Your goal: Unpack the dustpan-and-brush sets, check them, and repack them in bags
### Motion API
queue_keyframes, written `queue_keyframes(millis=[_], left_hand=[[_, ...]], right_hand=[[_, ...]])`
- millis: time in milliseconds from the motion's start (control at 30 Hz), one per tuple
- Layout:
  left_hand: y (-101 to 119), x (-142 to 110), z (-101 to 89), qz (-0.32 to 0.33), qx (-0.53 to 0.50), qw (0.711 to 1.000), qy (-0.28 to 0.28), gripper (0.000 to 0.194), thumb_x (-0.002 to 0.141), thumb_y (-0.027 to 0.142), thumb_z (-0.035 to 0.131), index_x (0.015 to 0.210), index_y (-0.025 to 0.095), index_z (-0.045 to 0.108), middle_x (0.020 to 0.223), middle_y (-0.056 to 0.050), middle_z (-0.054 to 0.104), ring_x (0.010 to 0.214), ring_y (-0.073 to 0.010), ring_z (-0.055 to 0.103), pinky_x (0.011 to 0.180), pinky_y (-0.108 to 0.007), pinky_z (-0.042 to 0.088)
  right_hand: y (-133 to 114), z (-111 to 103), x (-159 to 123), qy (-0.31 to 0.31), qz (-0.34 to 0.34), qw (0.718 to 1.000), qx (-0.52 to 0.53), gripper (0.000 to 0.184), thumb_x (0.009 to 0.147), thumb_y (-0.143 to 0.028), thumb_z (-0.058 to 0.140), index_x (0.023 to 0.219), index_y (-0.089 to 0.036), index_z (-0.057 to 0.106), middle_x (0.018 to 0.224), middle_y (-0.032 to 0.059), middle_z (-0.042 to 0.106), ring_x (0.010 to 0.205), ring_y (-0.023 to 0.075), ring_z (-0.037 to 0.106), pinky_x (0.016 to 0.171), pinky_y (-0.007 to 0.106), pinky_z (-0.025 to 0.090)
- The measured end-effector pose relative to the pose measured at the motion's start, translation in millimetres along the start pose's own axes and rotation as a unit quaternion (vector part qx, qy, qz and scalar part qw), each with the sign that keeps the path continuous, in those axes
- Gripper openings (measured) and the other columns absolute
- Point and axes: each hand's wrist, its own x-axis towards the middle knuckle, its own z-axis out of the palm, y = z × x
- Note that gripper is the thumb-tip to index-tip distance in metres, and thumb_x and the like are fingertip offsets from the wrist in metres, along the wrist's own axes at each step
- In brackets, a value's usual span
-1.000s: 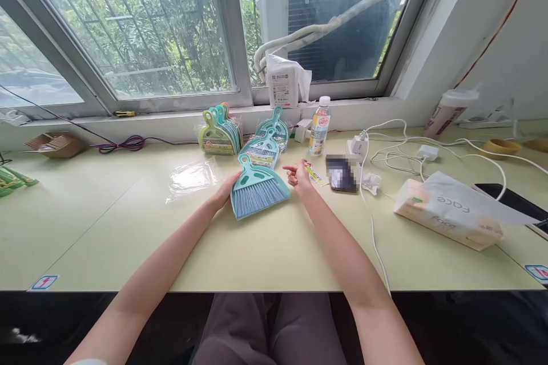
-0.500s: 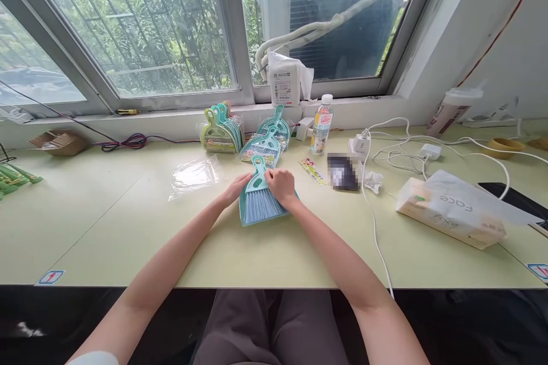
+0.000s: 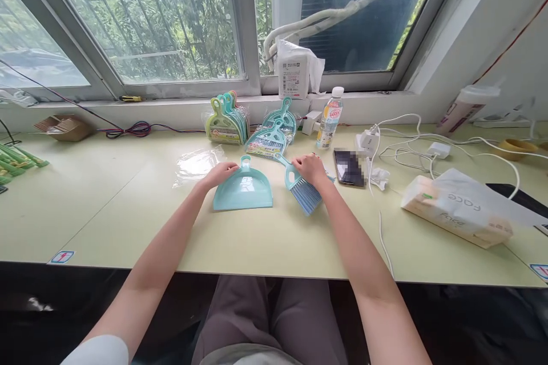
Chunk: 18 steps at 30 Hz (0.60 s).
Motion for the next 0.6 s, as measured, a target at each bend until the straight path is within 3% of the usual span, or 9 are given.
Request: queue_keyframes(millis=[133,233,367,500,600], left_hand=[[-3,0,-1.4,0.01,0.097,0.994,0.042,0.022,0.079,0.034,0.057,0.065,0.022,0.069,0.077,-0.004,0.07,0.072,-0.0223,0.058,0.064,-0.029,0.04],[-1,-1,-1.0,0.017,0.134,0.988,0.068,0.025,0.081,0.038,0.058,0.064,0.022,0.067,0.073,-0.005,0.068,0.068,-0.0227,0.059,0.065,-0.031,0.04],[0,-3,-1.7,0.039,0.106,0.989,0.094,0.028,0.073,0.046,0.068,0.059,0.023,0.064,0.065,-0.004,0.065,0.065,-0.0212,0.057,0.064,-0.03,0.041],[-3,-4,-3.8,0.056,0.097,0.991,0.07,0.028,0.066,0.048,0.073,0.057,0.023,0.064,0.066,-0.004,0.065,0.066,-0.0205,0.057,0.065,-0.03,0.041],[-3,-4,-3.9,0.049,0.103,0.991,0.065,0.025,0.068,0.042,0.072,0.057,0.022,0.063,0.065,-0.003,0.064,0.064,-0.0195,0.056,0.063,-0.03,0.038]], right_hand=[[11,3,-3,-0.099,-0.007,0.991,-0.092,0.045,0.092,-0.033,0.038,0.067,-0.017,0.072,0.08,0.0111,0.072,0.079,0.0206,0.063,0.064,0.027,0.035],[7,1,-5,-0.084,-0.009,0.986,-0.144,0.045,0.092,-0.036,0.037,0.076,-0.016,0.074,0.088,0.0141,0.072,0.081,0.022,0.064,0.065,0.028,0.035],[1,-6,-6,-0.088,-0.007,0.984,-0.156,0.038,0.088,-0.04,0.044,0.081,-0.019,0.075,0.088,0.0122,0.072,0.082,0.0218,0.064,0.065,0.028,0.034],[-2,-8,-7,-0.158,-0.007,0.977,-0.143,0.033,0.076,-0.049,0.059,0.083,-0.02,0.075,0.087,0.0099,0.073,0.083,0.0213,0.064,0.065,0.027,0.034],[-1,-8,-7,-0.184,-0.006,0.975,-0.127,0.03,0.072,-0.047,0.062,0.084,-0.021,0.074,0.088,0.0072,0.073,0.081,0.0199,0.063,0.062,0.027,0.033]])
